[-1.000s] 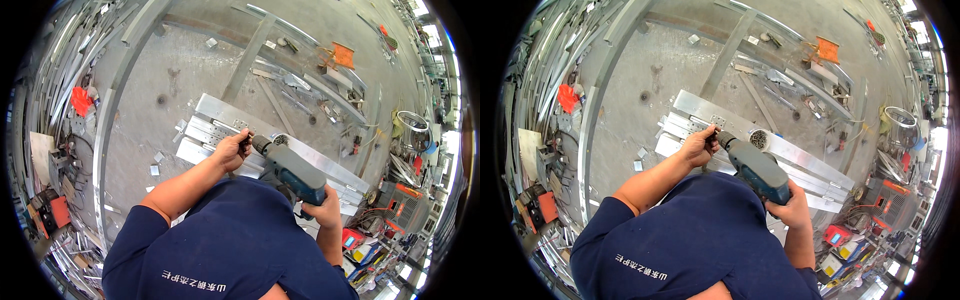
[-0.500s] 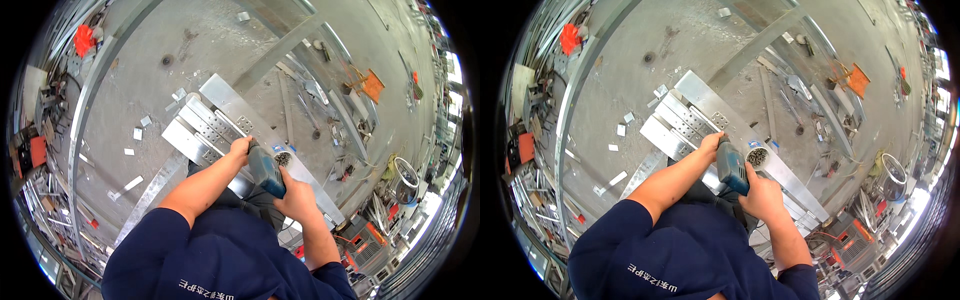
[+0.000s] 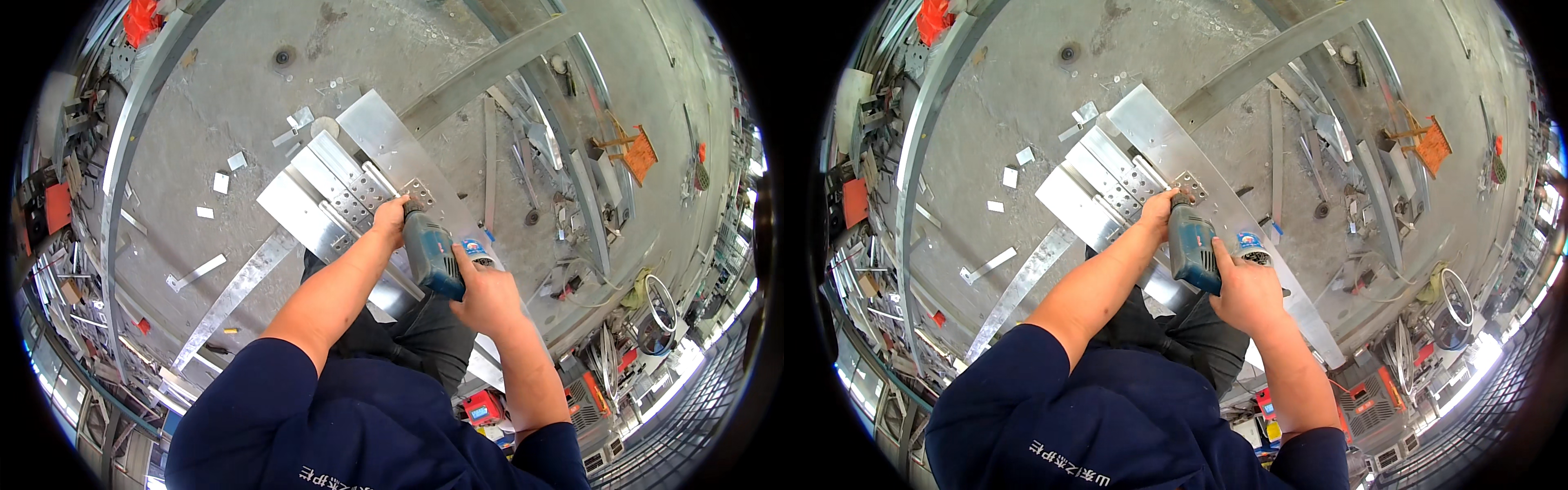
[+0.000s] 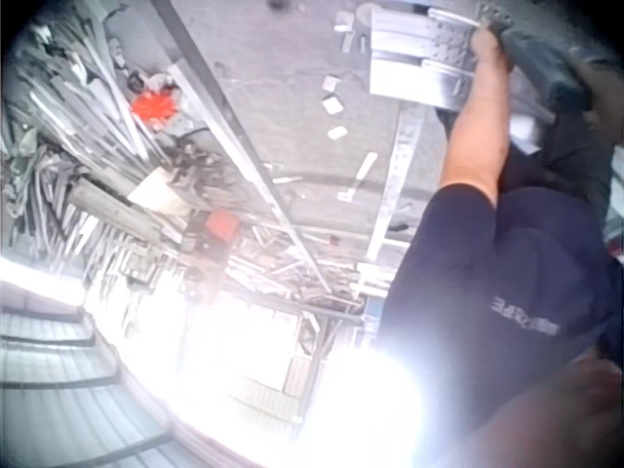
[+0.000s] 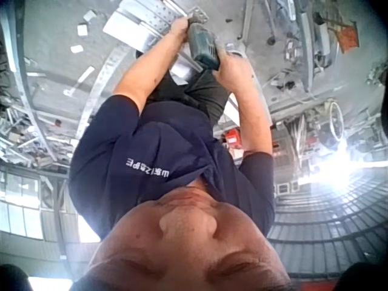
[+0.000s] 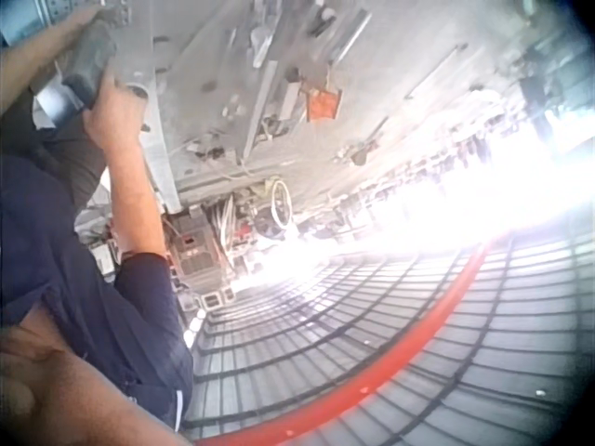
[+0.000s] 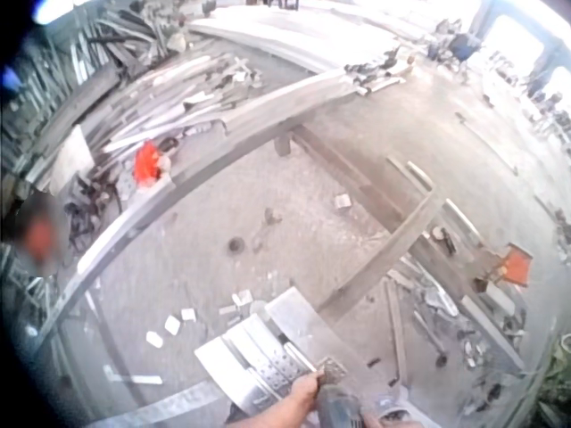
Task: The person uses a cordless drill to fasten metal brackets onto long aluminum beams, then lifts and positions the beams into a frame structure on the floor. They adjust the beams and walk to a nearby machine to retrieve a small item before returning to the frame.
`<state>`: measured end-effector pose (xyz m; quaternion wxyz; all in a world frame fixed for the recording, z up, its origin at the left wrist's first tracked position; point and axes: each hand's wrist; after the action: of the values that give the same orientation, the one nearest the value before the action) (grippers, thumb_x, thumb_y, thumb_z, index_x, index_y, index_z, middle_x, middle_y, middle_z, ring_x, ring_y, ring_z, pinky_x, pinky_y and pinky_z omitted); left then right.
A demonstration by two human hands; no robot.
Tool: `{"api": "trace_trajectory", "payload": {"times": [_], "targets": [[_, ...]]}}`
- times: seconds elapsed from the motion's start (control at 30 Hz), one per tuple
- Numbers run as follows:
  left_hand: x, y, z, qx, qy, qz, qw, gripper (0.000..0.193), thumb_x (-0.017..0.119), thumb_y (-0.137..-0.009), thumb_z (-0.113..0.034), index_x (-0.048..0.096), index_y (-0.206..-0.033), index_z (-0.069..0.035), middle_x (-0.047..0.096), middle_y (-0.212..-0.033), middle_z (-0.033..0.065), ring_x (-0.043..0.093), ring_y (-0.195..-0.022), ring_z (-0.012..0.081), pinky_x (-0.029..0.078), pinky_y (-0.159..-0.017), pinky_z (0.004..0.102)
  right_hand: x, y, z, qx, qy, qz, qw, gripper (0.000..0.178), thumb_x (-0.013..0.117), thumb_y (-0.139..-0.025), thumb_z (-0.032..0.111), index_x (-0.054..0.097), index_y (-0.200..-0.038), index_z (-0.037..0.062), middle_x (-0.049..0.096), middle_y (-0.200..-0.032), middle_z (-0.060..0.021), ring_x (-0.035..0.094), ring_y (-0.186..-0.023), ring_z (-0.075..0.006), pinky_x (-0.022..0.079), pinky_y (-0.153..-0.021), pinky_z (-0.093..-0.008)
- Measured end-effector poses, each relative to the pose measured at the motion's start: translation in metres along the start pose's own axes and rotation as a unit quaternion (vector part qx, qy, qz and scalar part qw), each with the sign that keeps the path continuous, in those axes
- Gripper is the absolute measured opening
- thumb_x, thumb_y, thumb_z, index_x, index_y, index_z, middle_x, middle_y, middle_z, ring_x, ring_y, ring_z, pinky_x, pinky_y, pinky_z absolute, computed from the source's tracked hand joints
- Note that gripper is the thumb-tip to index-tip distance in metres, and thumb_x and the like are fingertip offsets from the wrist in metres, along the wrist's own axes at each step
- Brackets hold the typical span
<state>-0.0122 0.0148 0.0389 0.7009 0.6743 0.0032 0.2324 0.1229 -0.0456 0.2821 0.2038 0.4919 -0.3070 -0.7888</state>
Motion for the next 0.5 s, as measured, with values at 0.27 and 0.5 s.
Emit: {"api": "trace_trajectory", "payload": {"times": [0.27,0.5], "targets": [[0.005,0.008,-0.005,0.002,-0.013,0.013,1.0,0.028,0.049,-0.096,-0.02,0.066,-0.09,0.001,0.066,-0.085,0.0138,0.062,-0.075,0.0256,0.054,-0.07,0.0405,-0.012,-0.006,0.005,0.027,-0.03,0.021,0.999,0.08,0.074,-0.063,0.018,0.046,-0.136,0.0012,0.067,-0.086,-0.0144,0.068,-0.078,-0.0313,0.053,-0.068,-0.0407],[0.003,0.009,-0.008,0.009,-0.077,-0.05,0.996,0.031,0.055,-0.095,-0.031,0.063,-0.079,-0.006,0.062,-0.073,0.0086,0.058,-0.065,0.0217,0.049,-0.06,0.0363,-0.018,-0.013,0.011,0.083,-0.022,0.025,0.996,0.077,0.073,-0.064,0.015,0.046,-0.135,0.0025,0.068,-0.08,-0.0168,0.068,-0.073,-0.0342,0.054,-0.067,-0.0429]]}}
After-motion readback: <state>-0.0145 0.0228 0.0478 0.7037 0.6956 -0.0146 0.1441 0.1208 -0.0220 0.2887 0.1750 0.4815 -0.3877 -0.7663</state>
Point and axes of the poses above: each hand's wrist, its own y-axis away from the middle knuckle, its own x-axis out of the palm, z = x × y
